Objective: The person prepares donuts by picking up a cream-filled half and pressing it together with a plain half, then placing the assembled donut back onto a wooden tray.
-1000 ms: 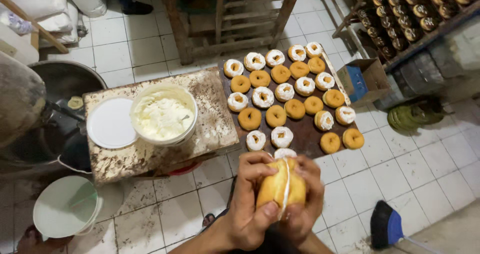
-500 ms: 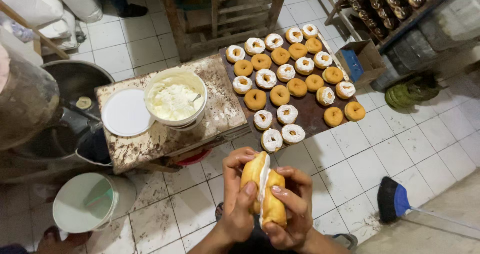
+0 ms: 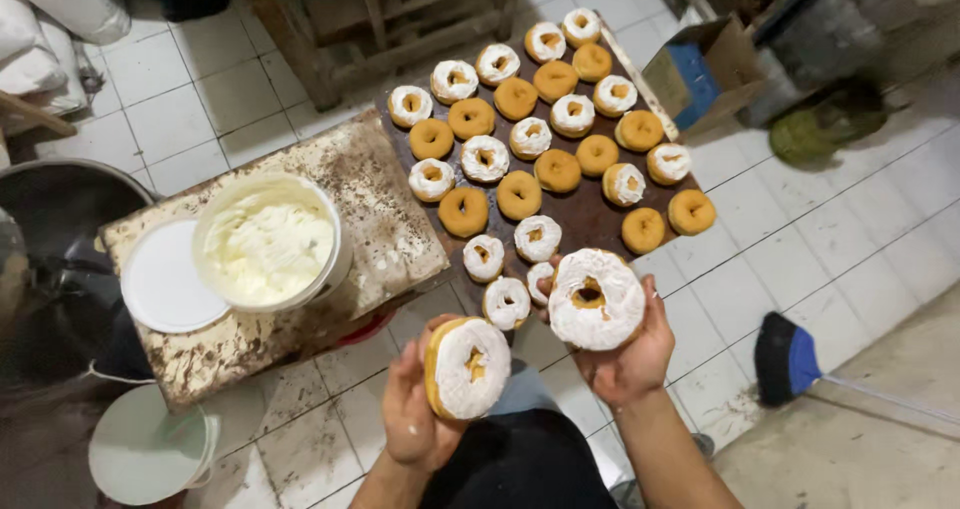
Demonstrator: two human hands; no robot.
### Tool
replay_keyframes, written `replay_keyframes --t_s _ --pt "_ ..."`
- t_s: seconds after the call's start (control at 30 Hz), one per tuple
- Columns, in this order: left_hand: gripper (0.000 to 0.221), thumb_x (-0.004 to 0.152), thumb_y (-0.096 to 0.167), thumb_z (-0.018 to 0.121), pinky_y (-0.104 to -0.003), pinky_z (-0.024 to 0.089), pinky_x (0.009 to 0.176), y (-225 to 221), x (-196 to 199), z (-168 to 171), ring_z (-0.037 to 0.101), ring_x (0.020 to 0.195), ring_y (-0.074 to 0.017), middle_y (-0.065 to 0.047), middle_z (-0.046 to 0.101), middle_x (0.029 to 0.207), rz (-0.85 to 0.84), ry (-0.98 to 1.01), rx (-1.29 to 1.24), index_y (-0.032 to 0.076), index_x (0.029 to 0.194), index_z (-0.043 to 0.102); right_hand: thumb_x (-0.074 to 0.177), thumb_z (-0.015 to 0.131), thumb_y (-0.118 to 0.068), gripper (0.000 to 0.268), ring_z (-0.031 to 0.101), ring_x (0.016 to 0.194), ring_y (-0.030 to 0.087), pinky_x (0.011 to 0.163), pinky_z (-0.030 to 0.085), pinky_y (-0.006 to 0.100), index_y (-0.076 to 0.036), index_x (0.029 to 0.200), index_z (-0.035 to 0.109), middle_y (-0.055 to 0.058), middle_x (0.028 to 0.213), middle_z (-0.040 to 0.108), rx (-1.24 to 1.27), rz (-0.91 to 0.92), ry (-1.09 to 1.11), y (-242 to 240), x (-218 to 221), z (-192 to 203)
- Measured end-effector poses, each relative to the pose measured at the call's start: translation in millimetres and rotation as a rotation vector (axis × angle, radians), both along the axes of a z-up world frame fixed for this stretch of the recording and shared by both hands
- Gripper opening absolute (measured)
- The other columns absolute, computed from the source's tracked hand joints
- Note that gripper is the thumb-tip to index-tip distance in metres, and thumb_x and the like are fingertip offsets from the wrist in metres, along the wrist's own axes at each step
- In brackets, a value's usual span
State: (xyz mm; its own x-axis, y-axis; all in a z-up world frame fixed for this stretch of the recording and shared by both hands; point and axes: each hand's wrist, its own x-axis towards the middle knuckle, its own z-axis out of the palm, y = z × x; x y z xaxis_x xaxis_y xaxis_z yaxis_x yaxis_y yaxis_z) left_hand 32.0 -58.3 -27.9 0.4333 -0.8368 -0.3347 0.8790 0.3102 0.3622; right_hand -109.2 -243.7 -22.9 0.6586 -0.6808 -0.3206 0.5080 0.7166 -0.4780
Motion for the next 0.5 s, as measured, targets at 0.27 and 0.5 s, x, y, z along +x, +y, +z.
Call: replay_keyframes --t_s 0.27,0.5 --pt "0.089 0.09 0.066 0.043 -0.052 0.04 0.112 -91 43 -38 0.055 0.131 -0.0413 -0.027 0.056 0.144 -0.066 0.243 0.186 -0.004 0.145 0.045 0.101 0.027 -0.061 0.073 0.061 0.127 0.029 0.111 0.045 0.047 -0.005 0.14 0.055 0.011 0.137 0.064 0.251 -0.126 0.559 -128 -34 -231" --pt "0.089 0.091 0.063 0.045 -0.054 0.038 0.112 -116 58 -68 0.053 0.131 -0.0411 -0.027 0.055 0.143 0.045 0.266 0.494 -0.009 0.143 0.045 0.105 0.033 -0.049 0.059 0.063 0.118 0.025 0.101 0.05 0.046 -0.005 0.135 0.057 0.01 0.13 0.065 0.087 -0.068 0.838 -188 13 -292"
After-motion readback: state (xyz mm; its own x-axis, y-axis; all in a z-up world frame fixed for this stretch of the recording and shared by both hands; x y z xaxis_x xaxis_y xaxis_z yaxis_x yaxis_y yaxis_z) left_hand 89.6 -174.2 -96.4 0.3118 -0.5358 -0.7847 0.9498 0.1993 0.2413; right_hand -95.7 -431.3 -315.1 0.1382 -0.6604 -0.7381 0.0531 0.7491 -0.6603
